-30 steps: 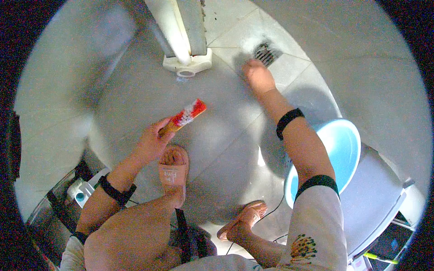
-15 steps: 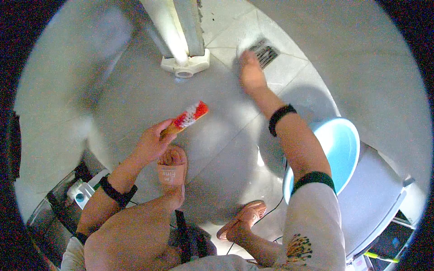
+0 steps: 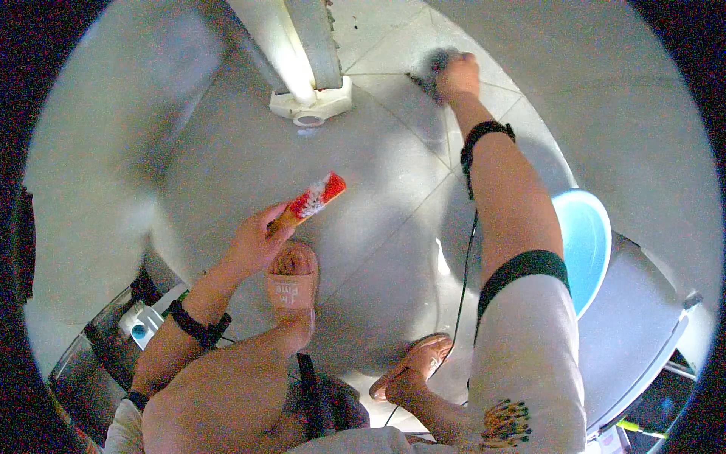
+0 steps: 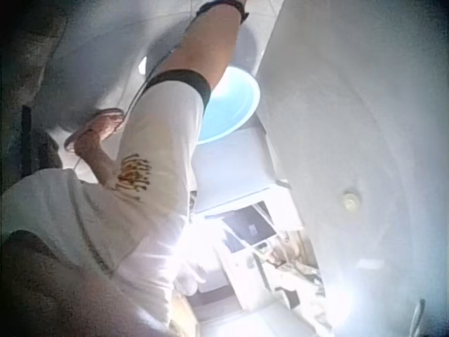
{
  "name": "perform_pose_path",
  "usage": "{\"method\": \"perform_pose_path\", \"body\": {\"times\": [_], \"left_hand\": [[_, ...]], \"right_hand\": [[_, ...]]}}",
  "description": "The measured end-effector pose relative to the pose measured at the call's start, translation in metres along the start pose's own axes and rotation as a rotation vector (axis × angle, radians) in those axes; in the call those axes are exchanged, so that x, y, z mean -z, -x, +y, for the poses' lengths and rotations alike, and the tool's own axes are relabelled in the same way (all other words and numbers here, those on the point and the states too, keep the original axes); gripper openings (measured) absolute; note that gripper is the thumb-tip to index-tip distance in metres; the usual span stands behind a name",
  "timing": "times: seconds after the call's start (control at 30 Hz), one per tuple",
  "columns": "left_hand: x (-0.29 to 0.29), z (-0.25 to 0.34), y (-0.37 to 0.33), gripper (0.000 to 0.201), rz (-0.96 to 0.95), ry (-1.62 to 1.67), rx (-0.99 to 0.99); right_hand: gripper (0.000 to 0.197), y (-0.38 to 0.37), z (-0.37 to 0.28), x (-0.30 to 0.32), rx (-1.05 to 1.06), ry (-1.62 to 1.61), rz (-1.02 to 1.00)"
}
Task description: The person cleans a floor drain by removing the grate and a filter, scrubbing them with a brush and soapy water, and then reassembling the drain components.
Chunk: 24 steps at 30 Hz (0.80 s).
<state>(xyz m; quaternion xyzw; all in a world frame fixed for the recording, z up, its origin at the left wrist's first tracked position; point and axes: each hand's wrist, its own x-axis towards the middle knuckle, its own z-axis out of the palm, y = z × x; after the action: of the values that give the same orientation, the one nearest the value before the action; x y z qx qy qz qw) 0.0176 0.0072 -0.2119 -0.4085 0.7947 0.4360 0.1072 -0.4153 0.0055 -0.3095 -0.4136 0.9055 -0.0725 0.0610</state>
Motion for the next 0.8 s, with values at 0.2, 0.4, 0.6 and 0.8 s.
{"method": "perform_pose_path", "body": {"times": [0.2,0.4,0.6,0.8], "left_hand": [[0.006,0.013,-0.001,0.042,-0.013,0.031,0.006],[0.001,-0.004,0.005,0.043,0.046,0.089,0.041],[0.002,0.007,0.002,0.042,-0.04,0.002,0.074],[-0.004,-0.002,0.003,0.041,0.055,0.043,-0.009]], "right_hand": [[0.037,0.066,-0.038,-0.053,0.293,-0.05,0.176],[0.03,0.099,-0.053,0.0,0.573,-0.02,-0.219],[0.026,0.019,-0.027,0.003,0.31,-0.126,0.009],[0.036,0.039,-0.028,-0.043,0.422,0.062,0.153]]}}
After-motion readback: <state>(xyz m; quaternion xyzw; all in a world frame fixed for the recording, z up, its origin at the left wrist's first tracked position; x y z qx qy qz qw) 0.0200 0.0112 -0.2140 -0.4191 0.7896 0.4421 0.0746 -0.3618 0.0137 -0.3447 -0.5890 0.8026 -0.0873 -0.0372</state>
